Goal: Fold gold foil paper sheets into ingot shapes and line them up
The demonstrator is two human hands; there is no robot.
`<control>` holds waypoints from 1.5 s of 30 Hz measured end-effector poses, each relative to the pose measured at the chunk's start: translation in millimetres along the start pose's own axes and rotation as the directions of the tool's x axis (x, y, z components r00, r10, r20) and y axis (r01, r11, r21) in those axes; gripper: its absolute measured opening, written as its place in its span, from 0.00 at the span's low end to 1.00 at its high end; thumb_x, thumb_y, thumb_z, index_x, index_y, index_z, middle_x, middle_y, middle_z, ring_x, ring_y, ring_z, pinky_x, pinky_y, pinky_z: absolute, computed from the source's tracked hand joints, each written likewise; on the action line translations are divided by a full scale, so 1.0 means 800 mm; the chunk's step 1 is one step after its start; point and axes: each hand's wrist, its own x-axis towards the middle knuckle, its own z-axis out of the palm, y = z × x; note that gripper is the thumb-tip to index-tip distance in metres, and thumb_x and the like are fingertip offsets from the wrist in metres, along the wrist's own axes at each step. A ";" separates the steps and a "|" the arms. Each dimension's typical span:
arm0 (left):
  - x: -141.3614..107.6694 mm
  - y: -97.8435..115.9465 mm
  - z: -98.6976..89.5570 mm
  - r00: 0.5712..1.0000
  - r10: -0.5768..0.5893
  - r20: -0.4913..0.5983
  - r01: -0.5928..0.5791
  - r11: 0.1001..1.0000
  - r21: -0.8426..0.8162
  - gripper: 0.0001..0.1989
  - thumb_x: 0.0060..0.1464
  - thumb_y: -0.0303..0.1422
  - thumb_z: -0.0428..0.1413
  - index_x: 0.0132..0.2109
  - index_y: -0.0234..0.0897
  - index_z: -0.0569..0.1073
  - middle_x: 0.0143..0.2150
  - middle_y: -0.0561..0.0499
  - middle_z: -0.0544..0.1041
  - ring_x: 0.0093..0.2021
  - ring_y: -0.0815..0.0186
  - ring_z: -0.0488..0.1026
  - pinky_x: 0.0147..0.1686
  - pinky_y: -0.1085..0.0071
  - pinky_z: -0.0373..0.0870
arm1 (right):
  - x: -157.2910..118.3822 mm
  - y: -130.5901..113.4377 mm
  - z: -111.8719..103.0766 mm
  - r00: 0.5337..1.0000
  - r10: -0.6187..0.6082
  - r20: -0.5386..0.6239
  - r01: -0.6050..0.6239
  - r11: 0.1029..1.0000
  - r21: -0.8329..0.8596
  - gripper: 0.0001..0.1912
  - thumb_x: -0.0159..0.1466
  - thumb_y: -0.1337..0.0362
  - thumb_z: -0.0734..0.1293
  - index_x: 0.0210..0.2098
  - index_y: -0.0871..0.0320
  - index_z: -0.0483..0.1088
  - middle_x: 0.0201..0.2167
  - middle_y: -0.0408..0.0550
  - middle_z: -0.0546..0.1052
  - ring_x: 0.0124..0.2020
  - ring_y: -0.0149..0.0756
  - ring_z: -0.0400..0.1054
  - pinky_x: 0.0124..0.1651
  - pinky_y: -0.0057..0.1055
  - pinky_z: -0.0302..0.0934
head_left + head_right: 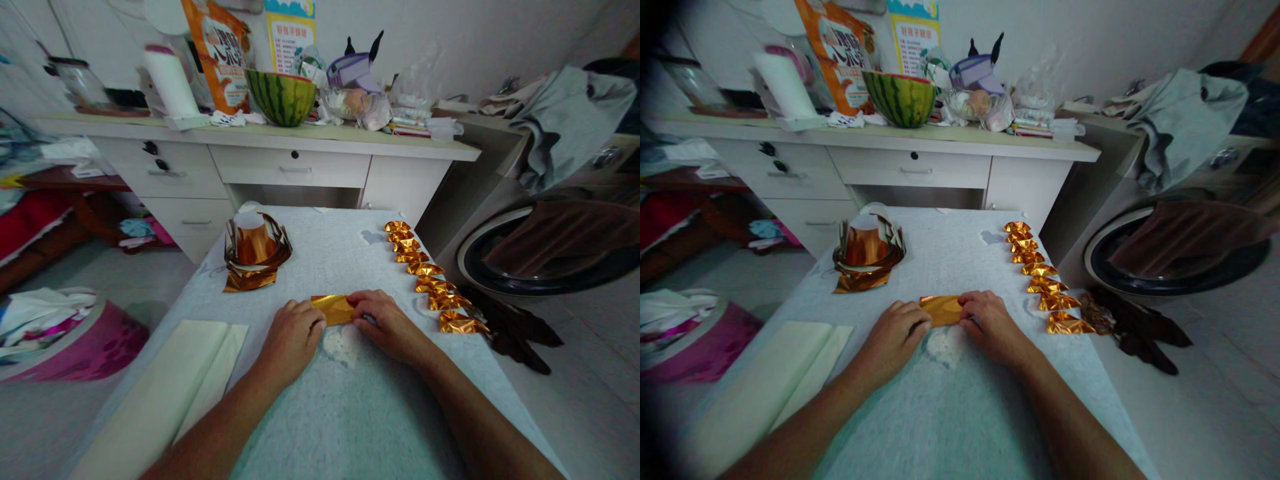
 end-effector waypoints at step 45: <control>0.009 0.000 -0.007 0.984 -0.171 0.046 0.169 0.984 0.056 0.06 0.58 0.27 0.50 0.34 0.38 0.71 0.35 0.50 0.76 0.38 0.64 0.72 0.39 0.71 0.63 | 0.008 0.000 0.022 0.932 0.327 -0.160 -0.343 0.935 -0.089 0.06 0.57 0.67 0.71 0.24 0.57 0.71 0.34 0.46 0.70 0.39 0.38 0.60 0.44 0.34 0.51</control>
